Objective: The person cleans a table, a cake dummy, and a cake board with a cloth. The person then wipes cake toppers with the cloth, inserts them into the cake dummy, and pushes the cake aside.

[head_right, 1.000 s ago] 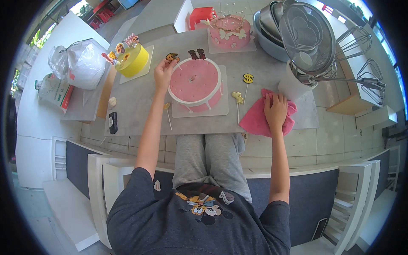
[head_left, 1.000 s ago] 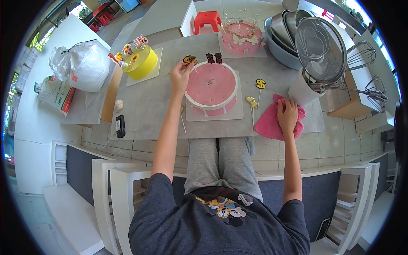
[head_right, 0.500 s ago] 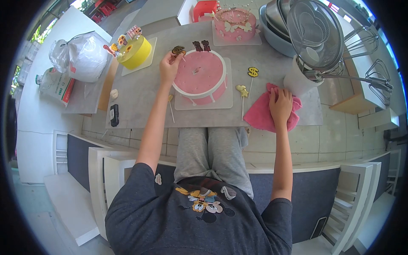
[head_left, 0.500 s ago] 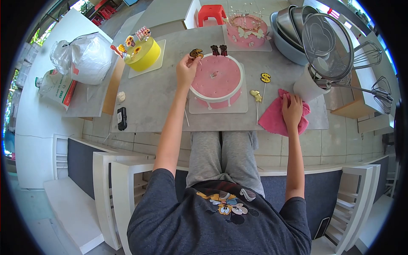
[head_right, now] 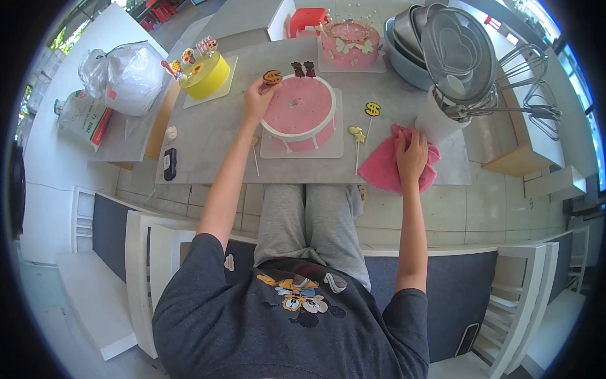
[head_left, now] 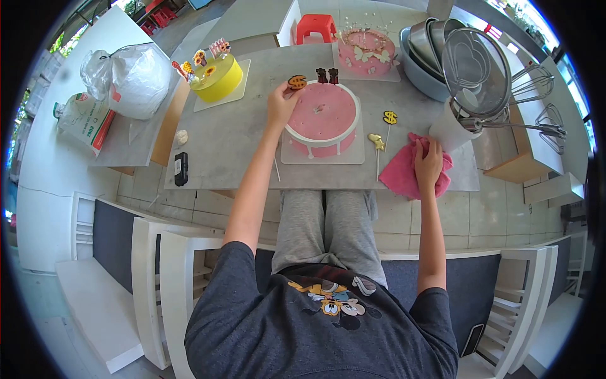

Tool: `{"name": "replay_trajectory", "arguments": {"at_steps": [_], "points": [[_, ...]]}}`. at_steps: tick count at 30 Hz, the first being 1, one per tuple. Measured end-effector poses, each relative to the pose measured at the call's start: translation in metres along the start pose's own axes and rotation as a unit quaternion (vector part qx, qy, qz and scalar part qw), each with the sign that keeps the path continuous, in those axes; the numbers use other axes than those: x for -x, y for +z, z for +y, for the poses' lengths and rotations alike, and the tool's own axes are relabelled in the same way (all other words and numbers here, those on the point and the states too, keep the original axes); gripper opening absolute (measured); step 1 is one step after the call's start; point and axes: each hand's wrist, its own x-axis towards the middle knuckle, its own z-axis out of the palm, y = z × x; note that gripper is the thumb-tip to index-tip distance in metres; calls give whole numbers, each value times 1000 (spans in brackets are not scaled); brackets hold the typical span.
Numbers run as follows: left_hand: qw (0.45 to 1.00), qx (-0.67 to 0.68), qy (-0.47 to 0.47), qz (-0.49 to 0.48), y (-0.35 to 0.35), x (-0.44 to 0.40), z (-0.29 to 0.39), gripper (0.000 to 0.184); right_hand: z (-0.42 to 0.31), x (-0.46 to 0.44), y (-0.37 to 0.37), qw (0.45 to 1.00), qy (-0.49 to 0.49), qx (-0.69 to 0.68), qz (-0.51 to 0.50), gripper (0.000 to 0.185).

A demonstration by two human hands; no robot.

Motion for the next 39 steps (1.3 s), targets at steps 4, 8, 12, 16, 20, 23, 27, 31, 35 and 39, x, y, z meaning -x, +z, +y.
{"name": "replay_trajectory", "arguments": {"at_steps": [4,8,12,16,20,23,27,31,35,39], "points": [[997,40,6,70,-19,6,-3,33,-6,6,-14,992,-47,-25,111,23],[946,-228,-229,-27,-83,46,-19,52,-13,18,-32,985,-41,143,-87,45],[921,-377,-88,-44,-86,104,-57,48,-6,33,-53,973,-10,148,-176,64],[910,-400,-93,-61,-80,115,-43,41,3,53,-51,968,-53,161,-188,53],[959,-236,-150,-42,-78,113,-47,36,16,55,-47,981,-46,74,-171,35],[972,-193,-133,-1,-82,114,-47,30,10,42,-53,990,15,-56,-132,26],[972,-139,-186,-43,-95,104,-47,29,-25,24,-72,965,100,-240,-38,22],[943,164,-286,-52,-102,91,5,19,-68,10,-100,884,223,-401,-92,24],[920,286,-260,-69,-100,84,95,17,-133,-9,-127,856,139,-487,-105,28],[928,335,-109,-124,-64,84,156,22,-179,-21,-125,782,110,-570,-226,27]]}}
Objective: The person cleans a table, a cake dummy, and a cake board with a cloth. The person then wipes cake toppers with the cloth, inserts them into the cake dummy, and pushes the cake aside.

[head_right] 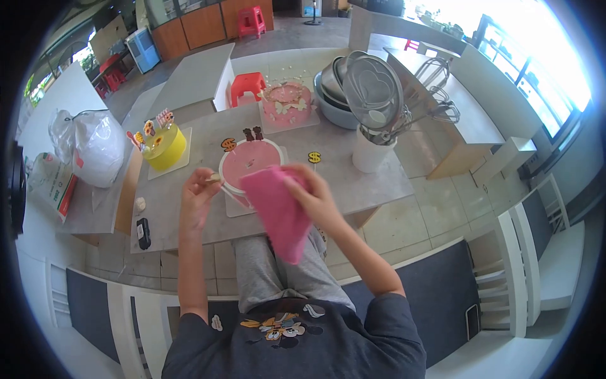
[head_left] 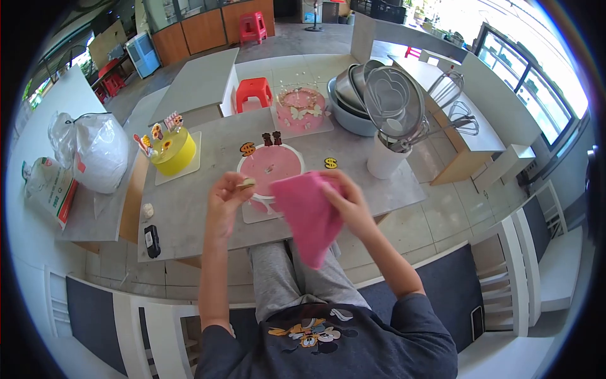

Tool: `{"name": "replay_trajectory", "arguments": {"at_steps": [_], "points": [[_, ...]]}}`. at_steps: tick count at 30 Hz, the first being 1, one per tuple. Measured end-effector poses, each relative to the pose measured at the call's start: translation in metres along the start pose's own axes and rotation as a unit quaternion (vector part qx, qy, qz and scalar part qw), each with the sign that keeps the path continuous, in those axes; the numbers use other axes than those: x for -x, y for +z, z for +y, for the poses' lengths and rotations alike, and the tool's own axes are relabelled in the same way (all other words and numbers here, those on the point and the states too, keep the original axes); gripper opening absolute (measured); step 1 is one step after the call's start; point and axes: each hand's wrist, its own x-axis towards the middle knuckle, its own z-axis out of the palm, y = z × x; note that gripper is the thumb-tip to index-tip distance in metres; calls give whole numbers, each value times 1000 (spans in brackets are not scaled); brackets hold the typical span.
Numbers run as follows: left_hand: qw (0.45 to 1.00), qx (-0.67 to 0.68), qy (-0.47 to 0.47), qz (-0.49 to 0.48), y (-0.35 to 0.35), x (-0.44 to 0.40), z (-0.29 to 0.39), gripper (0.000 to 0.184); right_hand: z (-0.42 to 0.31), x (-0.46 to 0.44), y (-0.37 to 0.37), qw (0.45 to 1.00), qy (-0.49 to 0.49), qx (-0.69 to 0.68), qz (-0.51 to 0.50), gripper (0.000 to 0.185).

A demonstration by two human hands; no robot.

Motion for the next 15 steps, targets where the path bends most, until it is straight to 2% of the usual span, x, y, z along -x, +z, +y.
{"name": "replay_trajectory", "arguments": {"at_steps": [1,3,4,8,11,15], "points": [[998,-30,57,-24,15,-3,2,23,-2,-4,11,999,9,-25,-47,26],[998,19,53,-31,43,-8,3,22,-3,-9,34,995,-23,-13,-96,25],[996,66,51,-34,52,-10,4,22,-2,-12,39,995,-23,-12,-93,25],[994,88,49,-46,55,-15,-1,29,4,-25,43,997,-23,-45,-65,24],[995,91,13,-48,54,-14,-3,33,9,-28,40,994,-58,7,-92,21],[993,114,10,-37,55,-12,-8,33,4,-26,39,994,-34,-23,-98,19]]}}
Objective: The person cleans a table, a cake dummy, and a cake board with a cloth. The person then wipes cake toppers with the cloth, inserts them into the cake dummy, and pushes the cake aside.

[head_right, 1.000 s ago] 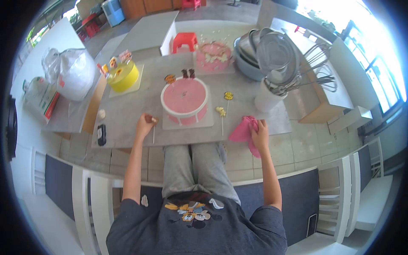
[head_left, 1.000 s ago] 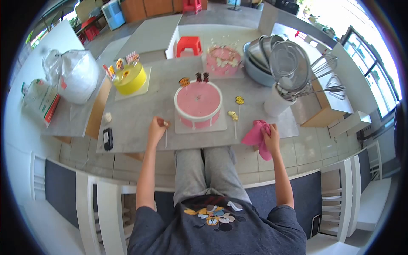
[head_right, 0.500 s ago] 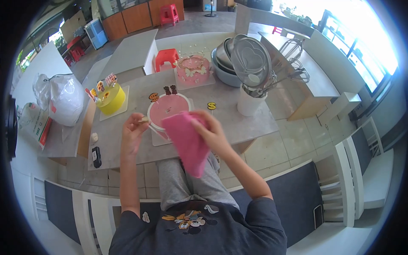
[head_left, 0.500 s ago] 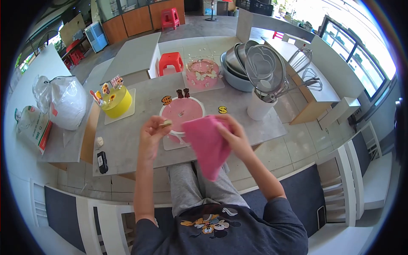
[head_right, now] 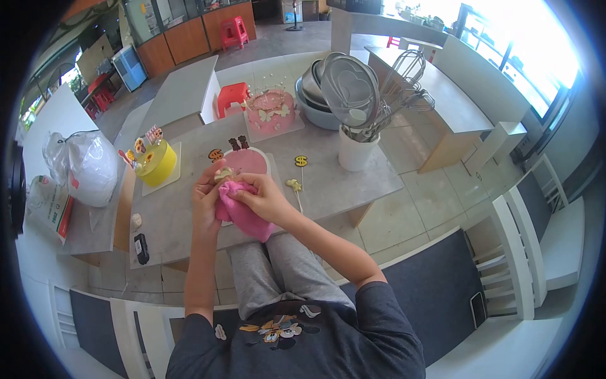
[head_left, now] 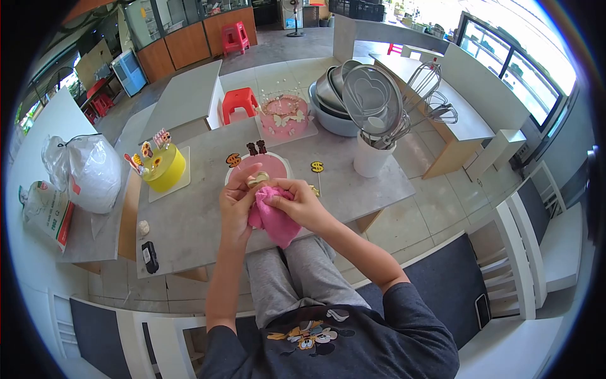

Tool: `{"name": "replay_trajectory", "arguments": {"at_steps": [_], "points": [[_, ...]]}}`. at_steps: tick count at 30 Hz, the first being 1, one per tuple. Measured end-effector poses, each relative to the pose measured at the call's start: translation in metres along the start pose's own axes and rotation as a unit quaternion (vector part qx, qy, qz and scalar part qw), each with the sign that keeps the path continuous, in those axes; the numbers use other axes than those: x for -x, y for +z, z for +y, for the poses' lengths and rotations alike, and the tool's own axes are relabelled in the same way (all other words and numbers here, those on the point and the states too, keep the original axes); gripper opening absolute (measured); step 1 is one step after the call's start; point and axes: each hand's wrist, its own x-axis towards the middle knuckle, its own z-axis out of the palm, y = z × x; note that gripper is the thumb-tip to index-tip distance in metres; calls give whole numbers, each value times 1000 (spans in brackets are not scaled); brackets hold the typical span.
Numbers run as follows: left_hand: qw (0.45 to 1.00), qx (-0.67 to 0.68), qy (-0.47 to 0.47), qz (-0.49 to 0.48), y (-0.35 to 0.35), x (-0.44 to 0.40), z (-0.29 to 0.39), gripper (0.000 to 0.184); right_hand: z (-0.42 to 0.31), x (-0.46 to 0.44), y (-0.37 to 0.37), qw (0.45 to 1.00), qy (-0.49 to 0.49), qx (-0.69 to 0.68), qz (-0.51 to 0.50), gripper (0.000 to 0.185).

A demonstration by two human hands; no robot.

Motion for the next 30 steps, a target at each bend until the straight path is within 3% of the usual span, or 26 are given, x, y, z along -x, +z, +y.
{"name": "replay_trajectory", "arguments": {"at_steps": [3,5,10,13,15,16,18,21,22,25,29,30], "points": [[998,41,15,40,-1,1,7,34,-5,5,1,998,39,-30,-31,16],[987,101,120,15,-11,-4,15,35,-10,13,3,992,81,-77,-62,15],[972,201,122,18,-39,-4,34,36,-7,36,-11,988,127,-65,-65,15],[936,284,208,4,-74,-13,55,36,10,46,-34,976,191,-93,-49,16],[951,224,152,-152,-43,-7,52,39,6,36,-42,938,206,-276,44,18],[981,129,99,-105,-28,-1,38,35,-3,30,-38,942,178,-281,52,24],[990,22,-13,-136,-18,5,9,30,-17,22,-19,936,158,-313,32,24],[983,138,-4,-120,-5,0,-6,30,-16,19,-5,918,158,-363,24,27],[988,103,47,-106,-2,-6,-7,32,-18,19,-4,928,168,-331,13,27],[993,20,16,-113,-5,-6,-1,35,-20,21,-1,941,180,-287,0,25],[996,-5,9,-86,-1,-1,1,40,-18,21,-1,941,182,-284,-41,23],[992,58,9,-108,2,0,2,43,-19,22,-1,936,173,-301,-57,22]]}}
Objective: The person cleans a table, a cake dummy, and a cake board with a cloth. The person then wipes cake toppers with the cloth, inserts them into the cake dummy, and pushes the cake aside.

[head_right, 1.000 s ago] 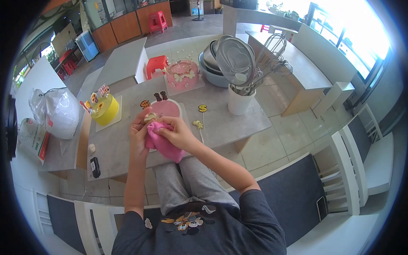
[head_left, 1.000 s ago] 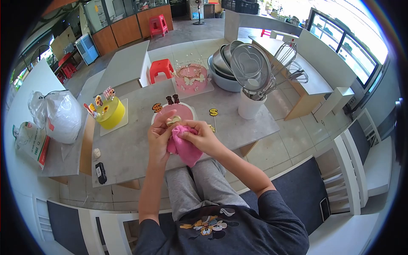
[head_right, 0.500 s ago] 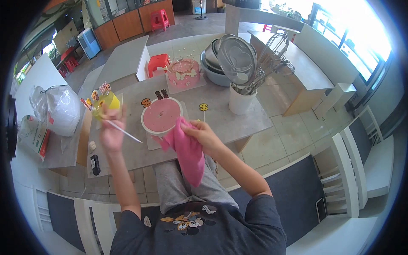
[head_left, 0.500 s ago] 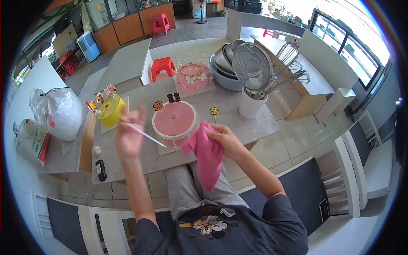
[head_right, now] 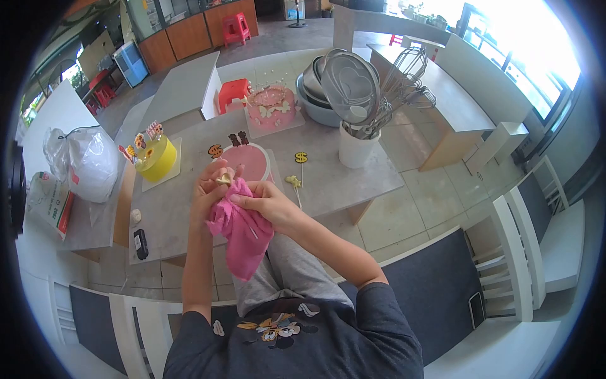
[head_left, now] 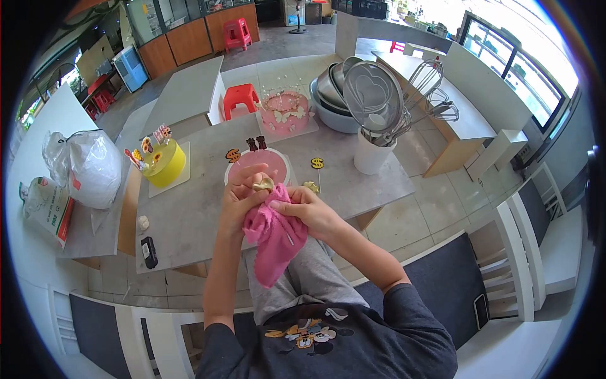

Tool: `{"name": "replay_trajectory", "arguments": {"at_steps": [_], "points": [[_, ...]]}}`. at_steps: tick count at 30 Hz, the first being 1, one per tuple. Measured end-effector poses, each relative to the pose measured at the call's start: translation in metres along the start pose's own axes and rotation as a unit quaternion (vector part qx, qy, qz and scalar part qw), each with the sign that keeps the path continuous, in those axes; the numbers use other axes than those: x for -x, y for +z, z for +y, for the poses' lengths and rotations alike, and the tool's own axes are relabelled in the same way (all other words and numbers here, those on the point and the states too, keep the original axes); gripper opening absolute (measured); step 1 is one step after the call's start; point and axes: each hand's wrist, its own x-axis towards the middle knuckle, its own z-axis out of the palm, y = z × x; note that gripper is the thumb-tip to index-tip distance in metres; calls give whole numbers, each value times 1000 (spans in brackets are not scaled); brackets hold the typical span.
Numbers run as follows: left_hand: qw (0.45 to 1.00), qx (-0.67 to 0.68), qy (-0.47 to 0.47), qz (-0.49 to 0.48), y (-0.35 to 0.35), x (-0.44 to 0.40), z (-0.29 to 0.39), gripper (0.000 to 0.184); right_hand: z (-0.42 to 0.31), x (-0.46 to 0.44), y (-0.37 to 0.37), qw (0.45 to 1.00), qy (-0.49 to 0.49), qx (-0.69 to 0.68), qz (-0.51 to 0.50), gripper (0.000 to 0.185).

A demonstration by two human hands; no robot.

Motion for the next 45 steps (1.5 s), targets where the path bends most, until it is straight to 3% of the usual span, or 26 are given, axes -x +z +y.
{"name": "replay_trajectory", "arguments": {"at_steps": [4,8,11,13,14,16,18,19,22,25,27,31,35,37,38,40,42,44,45], "points": [[993,96,58,-44,4,1,7,48,-1,3,11,999,-7,-29,-30,21],[989,99,113,2,-13,-13,24,44,5,4,7,998,25,-41,-43,20],[981,153,100,71,-50,-32,37,34,12,11,-2,998,49,-22,-14,19],[955,124,153,223,-91,-40,42,24,18,13,-13,998,63,-8,9,19],[954,125,155,222,-92,-38,42,24,22,11,-23,997,41,-14,63,18],[954,-23,104,281,-93,-33,40,17,13,0,-37,983,2,-29,184,19],[966,-90,72,233,-87,-30,16,17,6,-25,-61,965,-133,-37,222,20],[969,-154,42,188,-80,-28,3,17,3,-36,-68,964,-134,-39,225,20],[955,-233,-8,183,-48,-31,-23,21,3,-63,-67,949,-205,-26,240,23],[970,-160,6,181,-38,-34,-38,25,12,-74,-48,941,-277,74,180,23],[971,-141,-12,192,-37,-34,-34,24,13,-75,-40,896,-325,230,197,23],[969,-156,-26,188,-33,-29,-22,22,4,-72,-49,856,-377,238,262,20],[961,-218,-14,171,-34,-29,-19,20,0,-69,-44,885,-351,226,205,21],[944,-275,53,172,-32,-32,-25,21,4,-67,-38,850,-315,398,143,25],[945,-274,51,171,-30,-32,-26,21,5,-68,-40,887,-288,333,141,30],[964,-163,120,172,-24,-31,-27,29,7,-69,-42,897,-282,315,130,29],[964,-172,109,170,-19,-31,-21,33,5,-66,-44,906,-278,296,117,29],[964,-185,97,167,-16,-30,-16,37,-3,-58,-40,959,-175,189,114,28],[956,-202,104,184,-14,-31,-15,37,-4,-58,-40,960,-174,189,113,28]]}}
